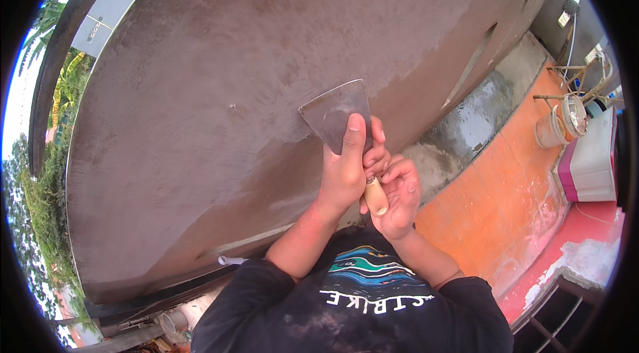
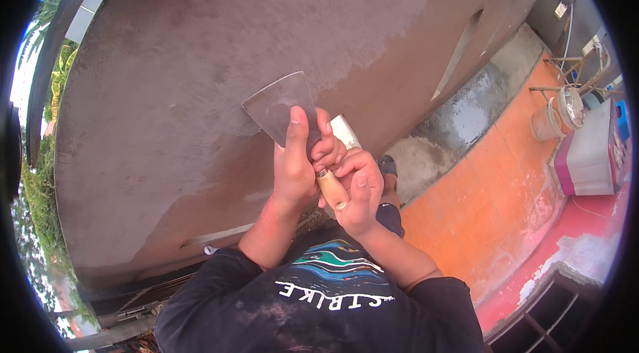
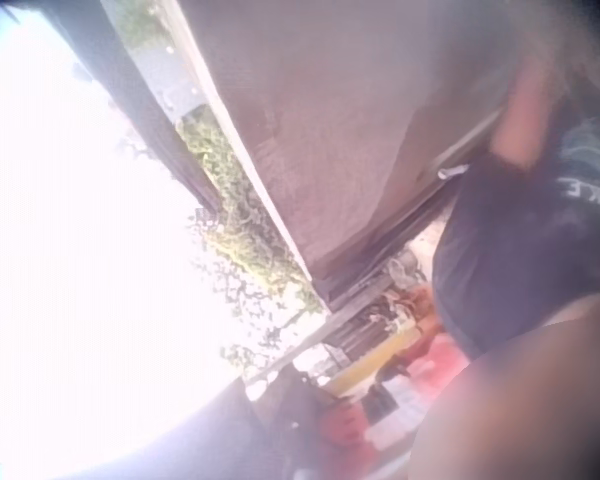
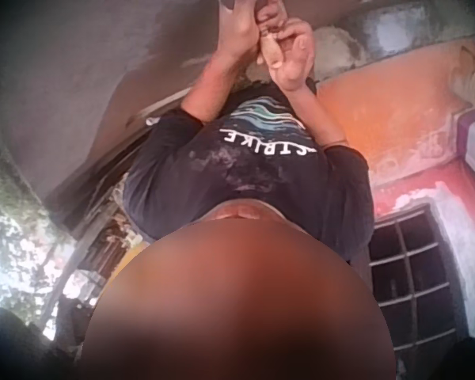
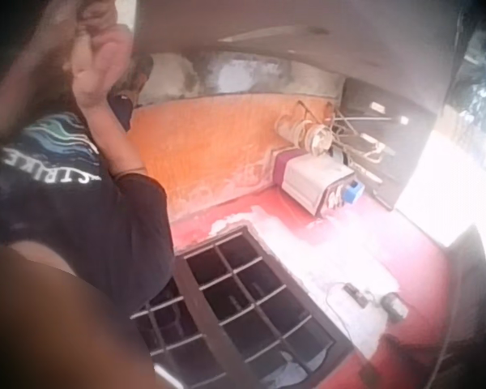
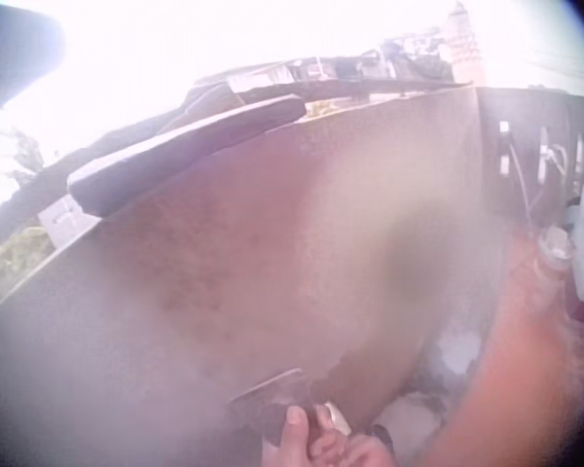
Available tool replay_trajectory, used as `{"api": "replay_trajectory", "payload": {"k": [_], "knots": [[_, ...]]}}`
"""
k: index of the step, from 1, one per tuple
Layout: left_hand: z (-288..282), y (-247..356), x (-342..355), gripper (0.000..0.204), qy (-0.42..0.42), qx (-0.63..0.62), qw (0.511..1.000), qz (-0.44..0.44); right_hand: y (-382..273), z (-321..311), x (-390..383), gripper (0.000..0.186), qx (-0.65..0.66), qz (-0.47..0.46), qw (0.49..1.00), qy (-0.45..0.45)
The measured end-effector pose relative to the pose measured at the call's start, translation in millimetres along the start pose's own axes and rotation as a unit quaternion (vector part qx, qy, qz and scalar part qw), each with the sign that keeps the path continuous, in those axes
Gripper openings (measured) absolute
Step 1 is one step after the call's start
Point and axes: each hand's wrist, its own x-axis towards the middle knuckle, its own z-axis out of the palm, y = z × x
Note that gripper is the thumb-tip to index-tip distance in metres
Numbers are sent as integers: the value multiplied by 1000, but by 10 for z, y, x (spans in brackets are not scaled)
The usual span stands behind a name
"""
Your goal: The person smooths a freshly plastered concrete ceiling using a metal trowel. They repeatedly scrape and level the surface in long strokes, occasionally pausing to wipe the trowel clean before continuing.
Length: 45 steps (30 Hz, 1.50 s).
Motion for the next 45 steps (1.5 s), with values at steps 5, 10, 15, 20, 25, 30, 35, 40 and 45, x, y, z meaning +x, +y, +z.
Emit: {"api": "replay_trajectory", "payload": {"k": [5, 10, 15, 20, 25, 30, 35, 40, 45], "knots": [[72, -261, -115, 45, -14, -81, 993, -86, -96, -197, -237, 43, -57, 17, 998, 18], [-134, -487, -96, 50, 45, -92, 992, -74, 56, -370, -296, 41, -82, 47, 994, 52], [-149, -490, -80, 50, 44, -80, 992, -86, 103, -389, -256, 39, -38, 25, 998, 45], [-103, -389, -82, 49, 67, -19, 993, -94, 162, -270, -300, 37, -22, 72, 996, 57], [-37, 2, -39, 46, 42, 43, 998, -30, 169, -1, -72, 36, 25, 14, 999, -23], [127, 90, -2, 47, 16, 3, 999, -31, -103, 0, -6, 35, 11, 10, 1000, -2], [2, -356, -161, 48, 45, -58, 991, -111, -26, -220, -308, 32, -23, 56, 998, 34], [-195, -406, -125, 49, 56, -33, 993, -101, 180, -245, -342, 29, 2, 110, 990, 89], [-84, -21, -33, 49, 31, 39, 998, -37, 143, 4, -83, 31, 6, 43, 999, -5]]}}
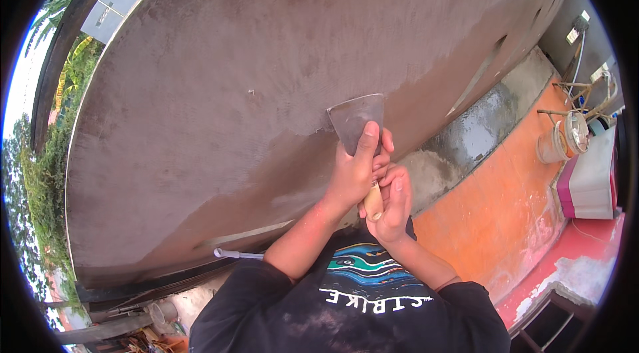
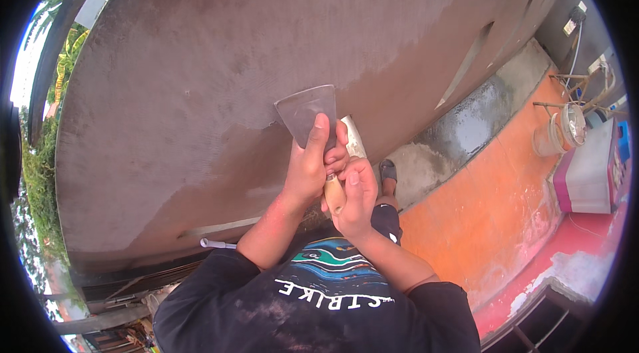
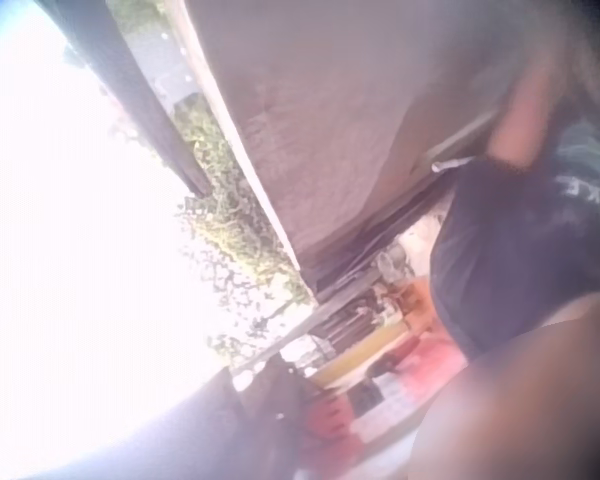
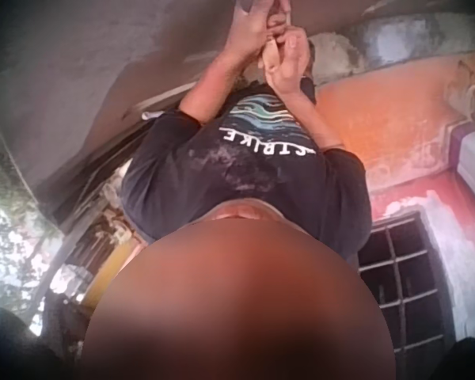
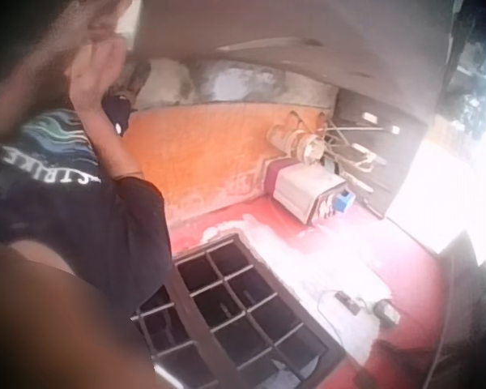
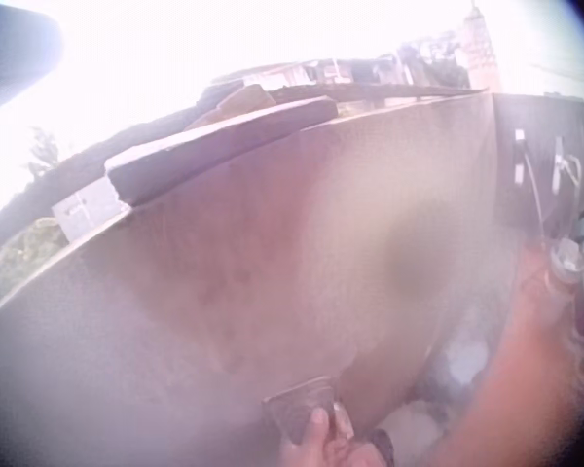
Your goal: The person smooths a freshly plastered concrete ceiling using a metal trowel. They repeatedly scrape and level the surface in long strokes, occasionally pausing to wipe the trowel clean before continuing.
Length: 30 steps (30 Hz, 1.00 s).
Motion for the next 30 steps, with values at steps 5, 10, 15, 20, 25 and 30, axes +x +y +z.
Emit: {"api": "replay_trajectory", "payload": {"k": [5, 10, 15, 20, 25, 30], "knots": [[83, 131, 30, 48, -44, -30, 998, 15, -192, 20, 35, 37, 6, -25, 1000, -10], [35, -186, -81, 49, -34, -100, 993, -57, -196, -123, -233, 35, -18, 32, 999, 23], [-63, -55, 34, 51, -55, -10, 998, 0, -15, -31, -60, 32, 15, 0, 1000, 19], [71, 87, 35, 50, -68, -29, 997, 7, -233, 45, -9, 36, -9, -14, 1000, 16], [21, -164, -57, 48, -36, -93, 993, -55, -222, -82, -213, 29, 13, 26, 1000, -3], [-90, -269, -61, 48, -27, -65, 997, -41, -96, -157, -272, 29, 2, 58, 997, 44]]}}
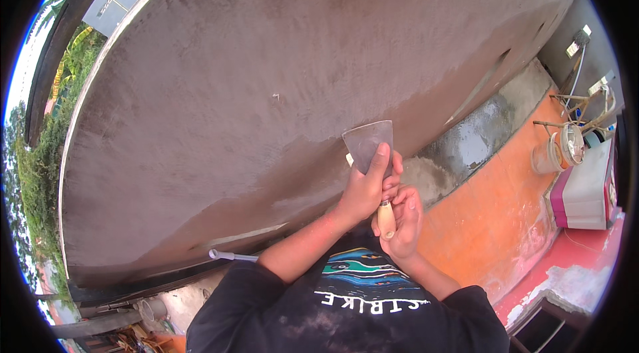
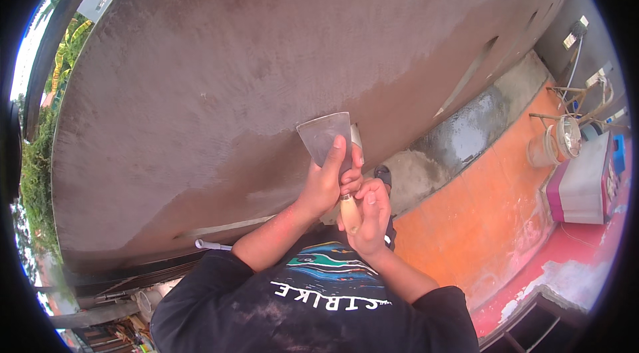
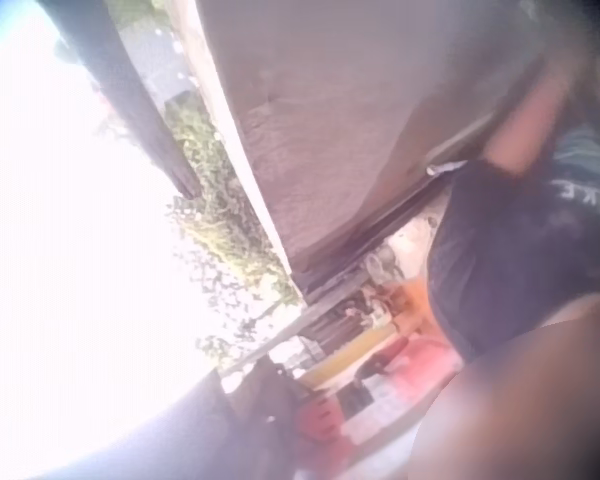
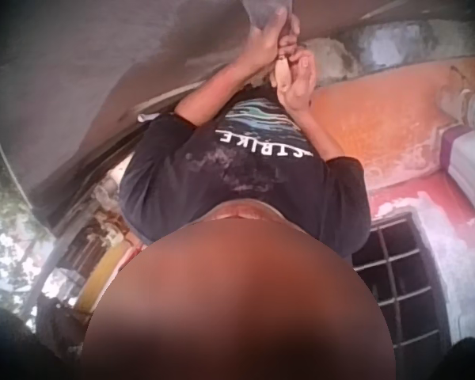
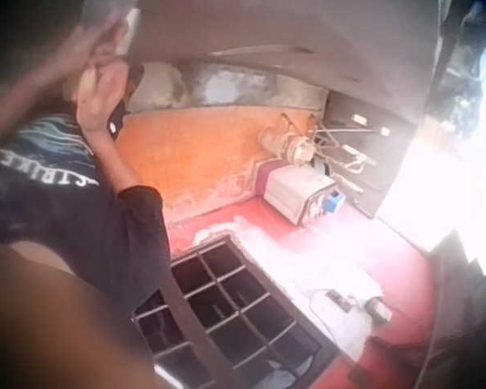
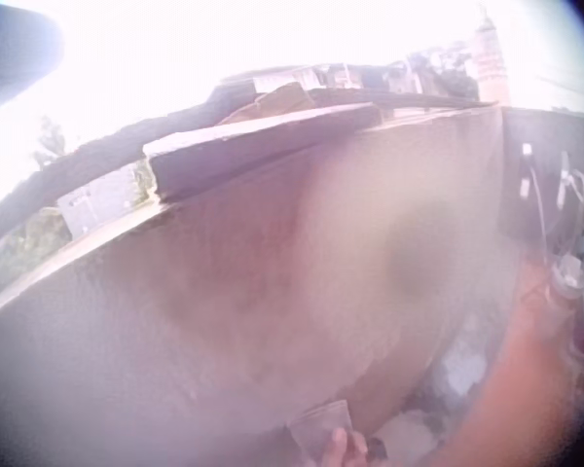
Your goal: The person smooths a freshly plastered concrete ceiling using a metal trowel. They repeatedly scrape and level the surface in long strokes, occasionally pausing to wipe the trowel clean before continuing.
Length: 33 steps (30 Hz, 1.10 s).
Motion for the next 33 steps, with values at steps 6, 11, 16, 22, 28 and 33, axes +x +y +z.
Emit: {"api": "replay_trajectory", "payload": {"k": [6, 11, 16, 22, 28, 33], "knots": [[157, 277, 18, 52, -8, 68, 998, -2, -21, 245, 143, 30, 11, -32, 999, -11], [209, 380, 55, 50, -32, 75, 996, 20, -100, 271, 178, 28, 50, -77, 995, -47], [198, 136, -134, 50, 29, 7, 997, -68, -171, 191, -44, 28, 27, -43, 996, -68], [64, 353, -19, 53, -10, 46, 997, 53, -9, 296, 188, 31, -14, -49, 998, -46], [148, 223, -63, 51, -4, 27, 999, -46, -139, 246, 32, 27, 32, -46, 997, -46], [16, 188, 15, 51, -20, 43, 999, 18, 55, 173, 124, 27, 31, -12, 999, -4]]}}
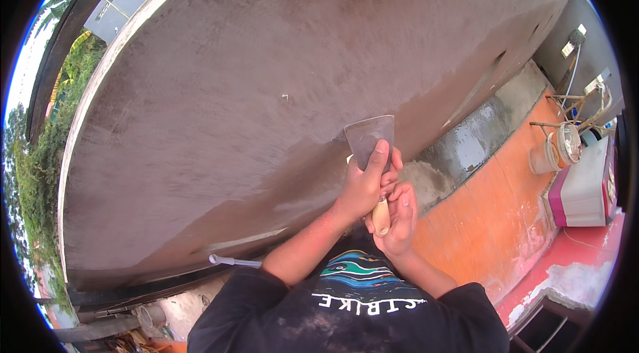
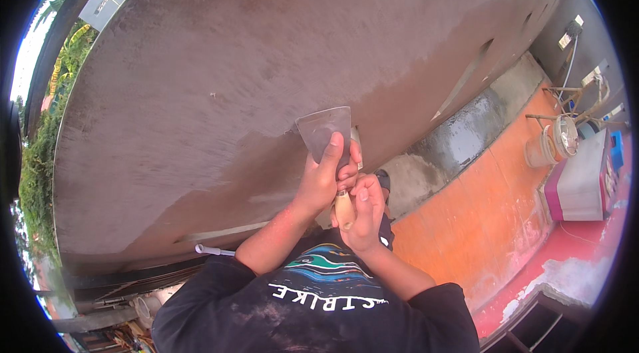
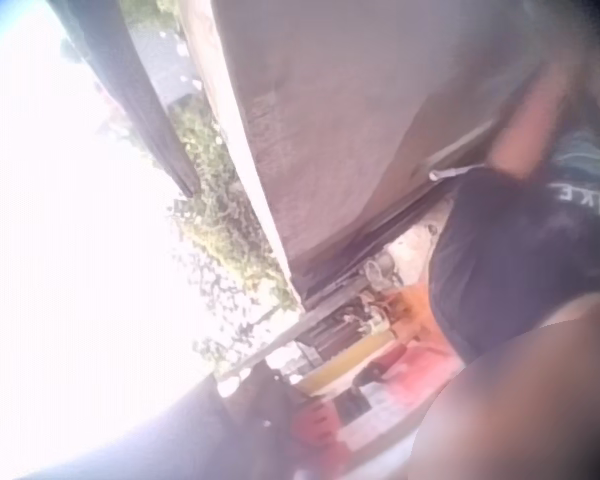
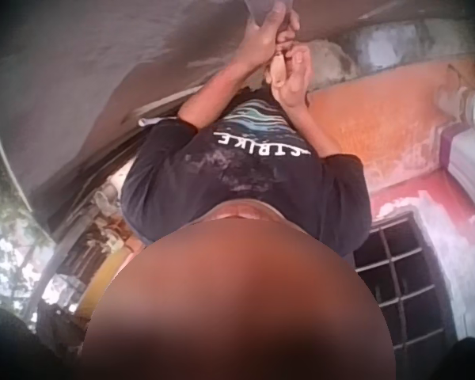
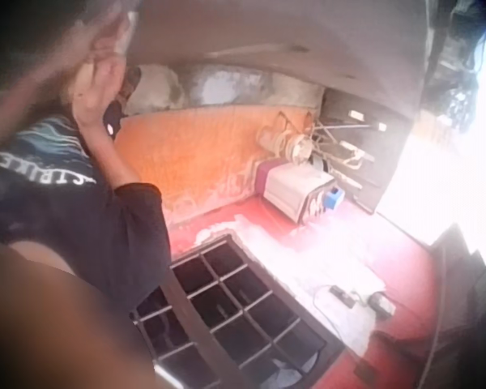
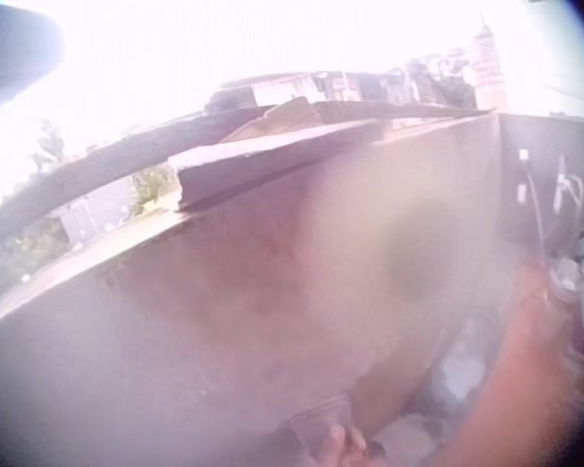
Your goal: The person smooths a freshly plastered concrete ceiling using a metal trowel. They repeatedly scrape and level the surface in long strokes, occasionally pausing to wipe the trowel clean before continuing.
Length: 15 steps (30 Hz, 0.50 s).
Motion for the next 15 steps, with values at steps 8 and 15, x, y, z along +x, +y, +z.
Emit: {"api": "replay_trajectory", "payload": {"k": [8, 15], "knots": [[56, -45, -38, 51, 15, -46, 996, -75, -103, -6, -69, 28, -1, -35, 998, -47], [9, 101, 32, 52, -19, 12, 999, 35, -36, 22, 93, 29, 7, -30, 999, -31]]}}
